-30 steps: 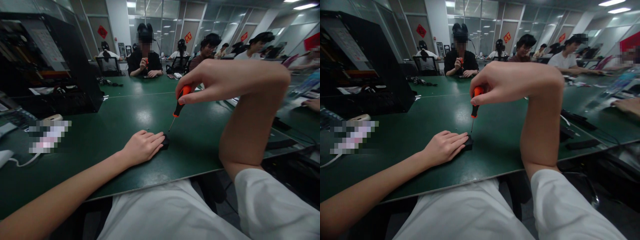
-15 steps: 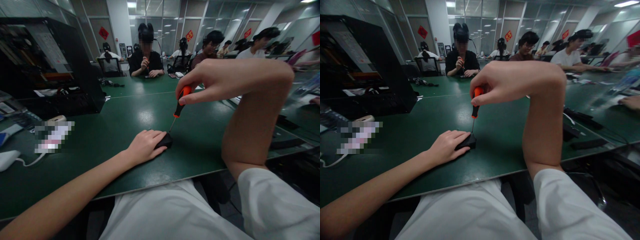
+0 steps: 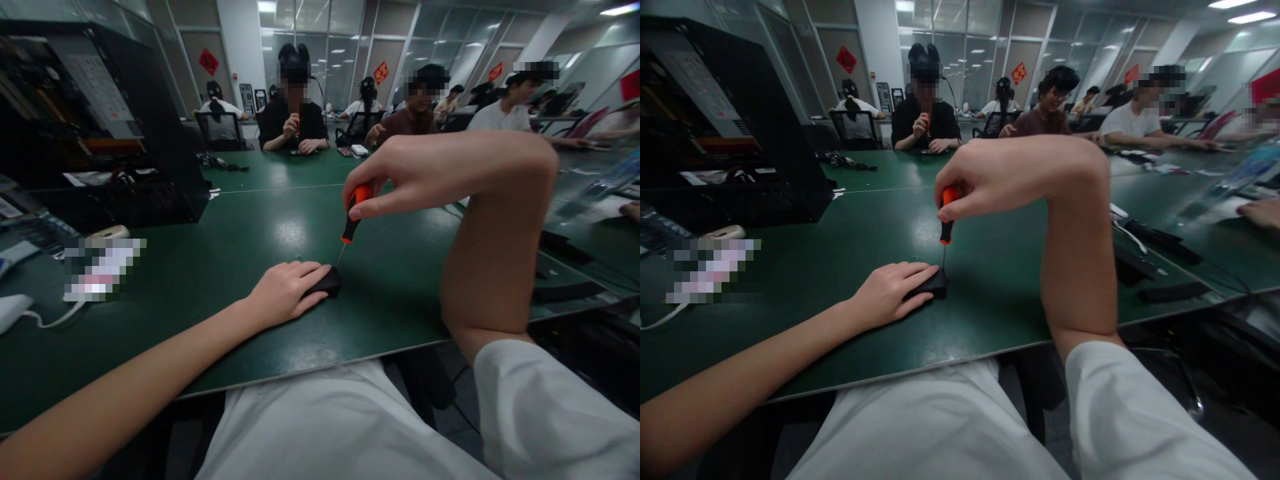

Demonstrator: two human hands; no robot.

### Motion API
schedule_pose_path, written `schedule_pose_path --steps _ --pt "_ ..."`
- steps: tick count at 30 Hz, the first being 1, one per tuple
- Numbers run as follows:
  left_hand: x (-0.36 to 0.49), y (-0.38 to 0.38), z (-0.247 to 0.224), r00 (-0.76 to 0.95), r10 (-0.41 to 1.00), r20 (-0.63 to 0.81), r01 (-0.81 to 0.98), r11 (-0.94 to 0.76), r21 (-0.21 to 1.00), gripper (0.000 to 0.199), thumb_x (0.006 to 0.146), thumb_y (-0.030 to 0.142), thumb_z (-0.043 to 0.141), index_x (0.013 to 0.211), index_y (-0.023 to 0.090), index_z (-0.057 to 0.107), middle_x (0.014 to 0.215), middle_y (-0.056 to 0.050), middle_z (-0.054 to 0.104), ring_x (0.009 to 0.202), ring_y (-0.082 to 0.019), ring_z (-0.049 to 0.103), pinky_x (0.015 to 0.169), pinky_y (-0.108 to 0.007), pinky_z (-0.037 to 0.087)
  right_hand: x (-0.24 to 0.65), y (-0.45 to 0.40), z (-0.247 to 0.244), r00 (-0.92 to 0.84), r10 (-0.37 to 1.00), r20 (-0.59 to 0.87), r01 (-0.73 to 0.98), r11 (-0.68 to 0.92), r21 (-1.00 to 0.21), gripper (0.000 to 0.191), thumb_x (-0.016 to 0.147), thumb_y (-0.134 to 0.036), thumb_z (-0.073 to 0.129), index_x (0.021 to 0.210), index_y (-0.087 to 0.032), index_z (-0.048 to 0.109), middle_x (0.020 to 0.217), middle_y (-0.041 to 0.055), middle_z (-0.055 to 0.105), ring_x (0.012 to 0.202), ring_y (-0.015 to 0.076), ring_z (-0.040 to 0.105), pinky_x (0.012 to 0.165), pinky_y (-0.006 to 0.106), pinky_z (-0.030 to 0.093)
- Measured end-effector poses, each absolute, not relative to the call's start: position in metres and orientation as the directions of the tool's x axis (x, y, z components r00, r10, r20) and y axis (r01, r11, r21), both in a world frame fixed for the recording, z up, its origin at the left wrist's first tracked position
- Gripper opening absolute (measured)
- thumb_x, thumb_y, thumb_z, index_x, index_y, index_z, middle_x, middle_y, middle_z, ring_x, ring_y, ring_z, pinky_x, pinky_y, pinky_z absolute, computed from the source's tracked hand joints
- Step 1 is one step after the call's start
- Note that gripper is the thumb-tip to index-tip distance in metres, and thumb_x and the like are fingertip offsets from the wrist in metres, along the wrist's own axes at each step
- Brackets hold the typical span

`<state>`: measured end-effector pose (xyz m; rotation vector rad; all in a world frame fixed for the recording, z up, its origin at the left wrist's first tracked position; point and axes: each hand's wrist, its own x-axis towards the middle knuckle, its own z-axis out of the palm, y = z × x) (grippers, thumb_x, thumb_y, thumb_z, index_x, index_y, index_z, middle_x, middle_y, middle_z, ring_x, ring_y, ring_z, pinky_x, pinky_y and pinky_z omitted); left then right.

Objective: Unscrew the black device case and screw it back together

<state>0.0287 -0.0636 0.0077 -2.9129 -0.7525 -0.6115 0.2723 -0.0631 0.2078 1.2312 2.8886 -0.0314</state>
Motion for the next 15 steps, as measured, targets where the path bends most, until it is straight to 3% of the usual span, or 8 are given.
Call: schedule_pose_path --steps 4,6,9,15 --pt "0.031 -0.064 0.009 0.673 0.615 0.411 0.479 -0.786 0.391 0.040 0.097 0.043 0.064 0.129 0.021 0.071 0.120 -0.009 0.076 0.106 -0.026 0.072 0.094 -0.039 0.056 0.269 -0.054 0.203 -0.696 0.718 -0.036 0.718 0.696 -0.008 0.037 0.093 -0.052 0.059 0.106 -0.022 0.076 0.084 -0.0022 0.072 0.074 0.0131 0.062 0.068 0.026 0.042" --pt "0.035 -0.065 0.012 0.606 0.689 0.397 0.480 -0.715 0.508 0.035 0.092 0.043 0.070 0.118 0.021 0.077 0.113 -0.007 0.078 0.100 -0.025 0.074 0.094 -0.037 0.056 0.266 -0.051 0.202 -0.703 0.710 -0.037 0.711 0.703 -0.001 0.039 0.093 -0.053 0.057 0.107 -0.021 0.076 0.085 -0.0024 0.072 0.077 0.0131 0.062 0.070 0.026 0.042" --pt "0.039 -0.068 0.017 0.549 0.762 0.343 0.510 -0.631 0.585 0.035 0.085 0.045 0.076 0.111 0.022 0.079 0.109 -0.005 0.080 0.097 -0.026 0.076 0.094 -0.038 0.057 0.261 -0.051 0.203 -0.728 0.685 -0.040 0.686 0.728 -0.007 0.036 0.094 -0.049 0.057 0.106 -0.021 0.076 0.088 -0.0007 0.073 0.078 0.0132 0.062 0.071 0.026 0.042" --pt "0.039 -0.067 0.018 0.524 0.798 0.298 0.539 -0.582 0.609 0.038 0.082 0.048 0.077 0.111 0.022 0.079 0.109 -0.004 0.081 0.097 -0.027 0.076 0.092 -0.039 0.057 0.256 -0.055 0.206 -0.772 0.635 -0.036 0.636 0.771 -0.025 0.033 0.096 -0.044 0.056 0.105 -0.018 0.075 0.089 0.0038 0.073 0.076 0.0145 0.062 0.067 0.028 0.042"
